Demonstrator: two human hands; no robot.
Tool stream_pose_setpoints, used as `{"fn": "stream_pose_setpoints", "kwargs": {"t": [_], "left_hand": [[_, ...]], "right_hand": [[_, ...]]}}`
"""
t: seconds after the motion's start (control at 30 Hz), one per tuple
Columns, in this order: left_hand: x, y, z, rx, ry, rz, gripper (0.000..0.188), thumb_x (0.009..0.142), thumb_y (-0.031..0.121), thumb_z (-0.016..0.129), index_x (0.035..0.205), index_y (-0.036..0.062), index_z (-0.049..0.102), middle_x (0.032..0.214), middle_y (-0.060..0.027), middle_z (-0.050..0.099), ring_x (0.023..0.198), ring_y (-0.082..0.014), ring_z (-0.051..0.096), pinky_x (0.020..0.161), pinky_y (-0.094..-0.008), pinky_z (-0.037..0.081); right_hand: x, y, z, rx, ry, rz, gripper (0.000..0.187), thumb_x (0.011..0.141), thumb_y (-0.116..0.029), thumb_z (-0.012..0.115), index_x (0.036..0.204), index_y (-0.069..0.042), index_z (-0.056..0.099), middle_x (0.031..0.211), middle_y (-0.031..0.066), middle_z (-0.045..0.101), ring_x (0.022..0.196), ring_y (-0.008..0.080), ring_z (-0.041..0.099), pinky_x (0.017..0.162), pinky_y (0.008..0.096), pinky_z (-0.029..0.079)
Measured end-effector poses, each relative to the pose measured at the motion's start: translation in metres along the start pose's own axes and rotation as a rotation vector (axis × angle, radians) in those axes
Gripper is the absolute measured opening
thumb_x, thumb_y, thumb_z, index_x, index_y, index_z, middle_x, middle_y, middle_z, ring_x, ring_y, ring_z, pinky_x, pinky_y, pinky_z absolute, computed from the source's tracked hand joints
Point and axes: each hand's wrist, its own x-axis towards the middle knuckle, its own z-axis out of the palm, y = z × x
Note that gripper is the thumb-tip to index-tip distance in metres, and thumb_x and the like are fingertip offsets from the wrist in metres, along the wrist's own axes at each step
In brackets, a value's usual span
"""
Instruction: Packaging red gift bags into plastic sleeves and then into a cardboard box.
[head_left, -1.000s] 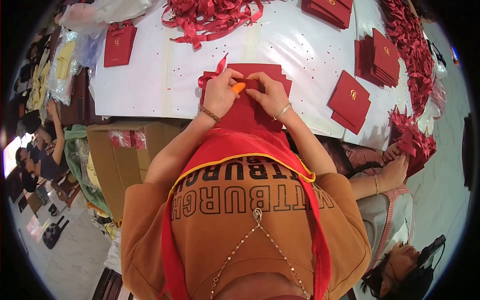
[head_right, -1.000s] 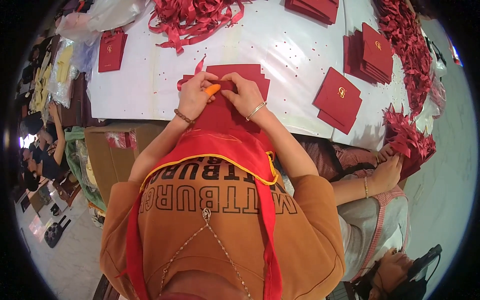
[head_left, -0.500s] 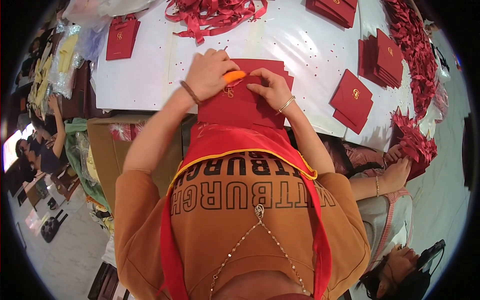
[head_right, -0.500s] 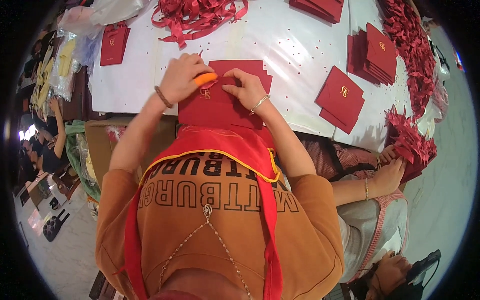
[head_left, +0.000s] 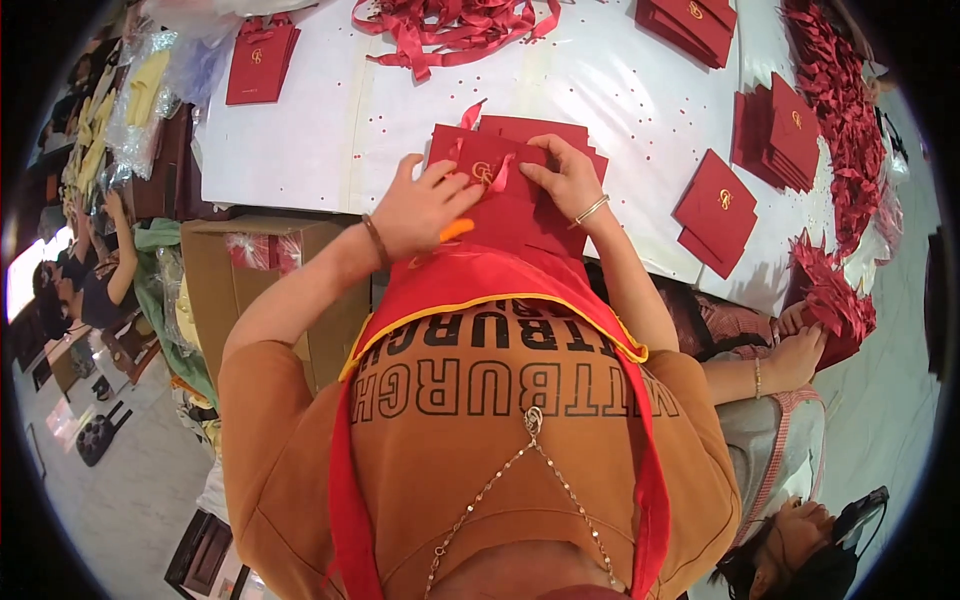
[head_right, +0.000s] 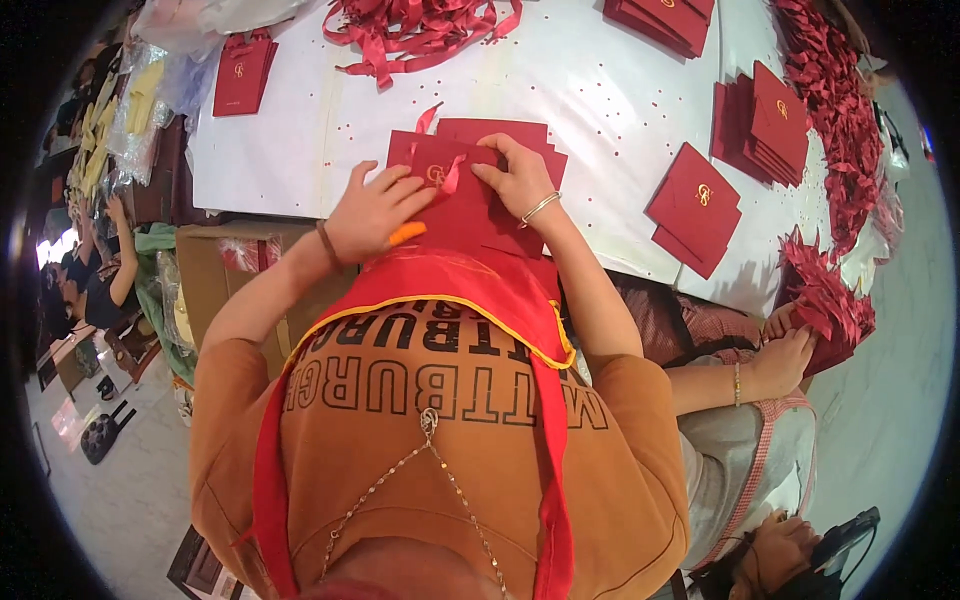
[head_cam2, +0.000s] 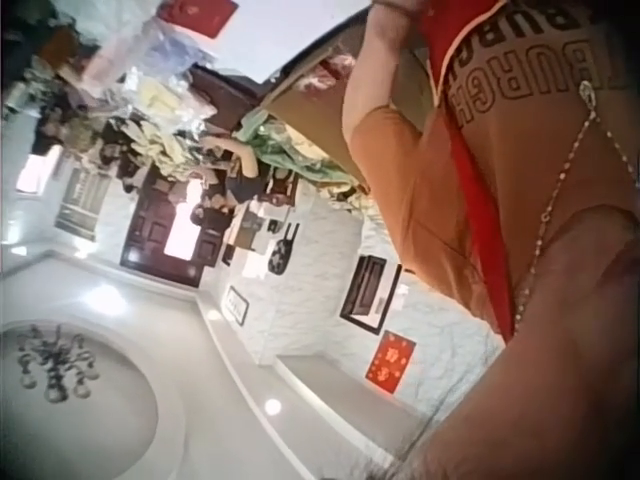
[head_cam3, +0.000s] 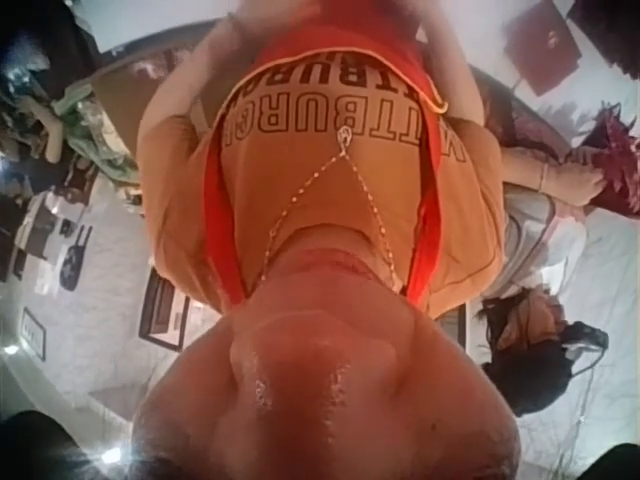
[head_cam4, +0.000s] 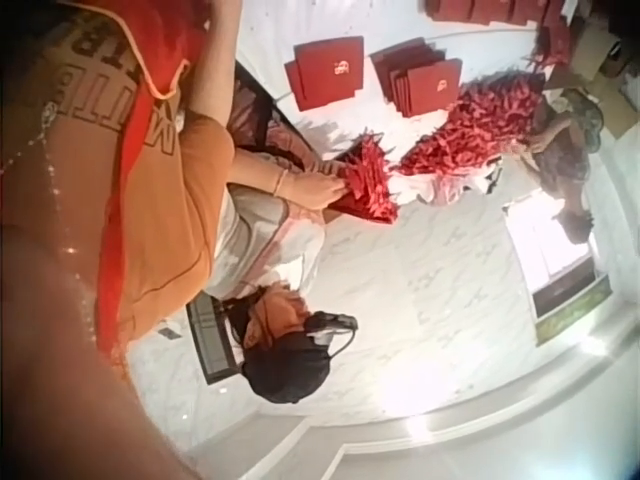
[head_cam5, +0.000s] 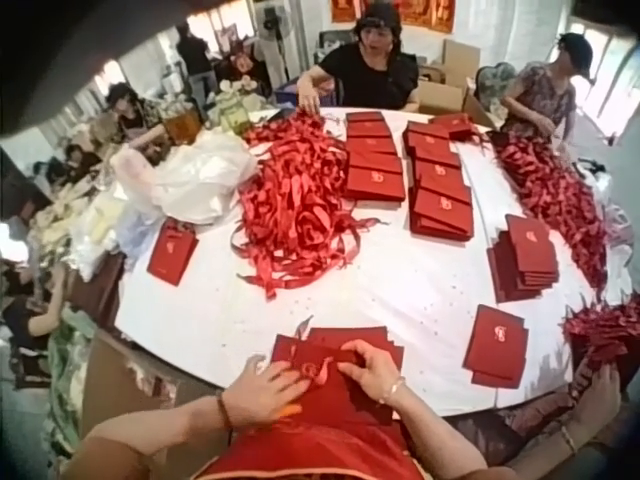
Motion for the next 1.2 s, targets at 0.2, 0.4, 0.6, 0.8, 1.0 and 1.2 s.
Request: {"fn": "stream_pose_setpoints", "kwargs": {"t": [0.2,0.4,0.6,0.8,1.0,1.2], "left_hand": [[0.008,0.019,-0.036,-0.237,0.051,0.12,0.033,0.075,0.024,0.057,0.106,0.0143,0.054,0.096,-0.0035,0.055,0.077,-0.0197,0.052,0.066,-0.0301,0.041],[0.055,-0.03,-0.022,-0.422,0.065,-0.2,0.018,0.078,0.023,0.052,0.088,0.0118,0.062,0.079,-0.01,0.061,0.077,-0.0286,0.056,0.065,-0.0392,0.043],[0.099,-0.068,-0.002,-0.887,-0.602,-0.378,0.024,0.08,0.024,0.052,0.083,0.004,0.064,0.061,-0.0002,0.052,0.056,-0.0104,0.046,0.053,-0.0269,0.038],[0.118,-0.077,0.001,-0.976,-0.75,-0.371,0.022,0.077,0.023,0.054,0.084,0.0044,0.065,0.058,0.0017,0.049,0.05,-0.0062,0.041,0.045,-0.0214,0.034],[0.113,-0.066,0.003,-1.012,-0.679,-0.38,0.017,0.075,0.018,0.054,0.078,0.0041,0.064,0.06,0.0011,0.052,0.053,-0.0066,0.045,0.047,-0.0209,0.035],[0.103,-0.06,0.026,-1.209,-0.273,-0.568,0.015,0.078,0.017,0.053,0.076,0.0044,0.062,0.059,0.0041,0.05,0.056,-0.0041,0.042,0.051,-0.0199,0.033]], "right_hand": [[0.003,0.007,0.0,0.006,-0.02,-0.039,0.025,0.074,-0.01,0.063,0.097,-0.004,0.056,0.073,0.0073,0.059,0.061,0.0134,0.051,0.059,0.0266,0.043],[0.001,0.002,-0.001,0.026,-0.076,-0.144,0.026,0.074,-0.009,0.062,0.099,-0.004,0.056,0.081,0.0073,0.058,0.069,0.0138,0.052,0.065,0.0255,0.043],[-0.002,0.002,-0.003,0.084,-0.097,-0.193,0.025,0.075,-0.009,0.062,0.098,-0.003,0.056,0.09,0.0069,0.058,0.077,0.0146,0.052,0.071,0.0238,0.042],[0.001,0.002,0.001,0.04,-0.083,-0.215,0.024,0.074,-0.01,0.062,0.098,-0.005,0.057,0.077,0.0053,0.055,0.065,0.0126,0.047,0.062,0.0241,0.041],[-0.003,-0.008,-0.001,0.017,-0.069,-0.064,0.024,0.074,-0.011,0.063,0.097,-0.005,0.057,0.068,0.0049,0.053,0.059,0.0112,0.044,0.056,0.0249,0.039],[0.0,-0.009,-0.003,0.017,-0.112,-0.053,0.023,0.075,-0.011,0.063,0.096,-0.005,0.057,0.067,0.0038,0.052,0.058,0.0095,0.043,0.056,0.0242,0.039]]}}
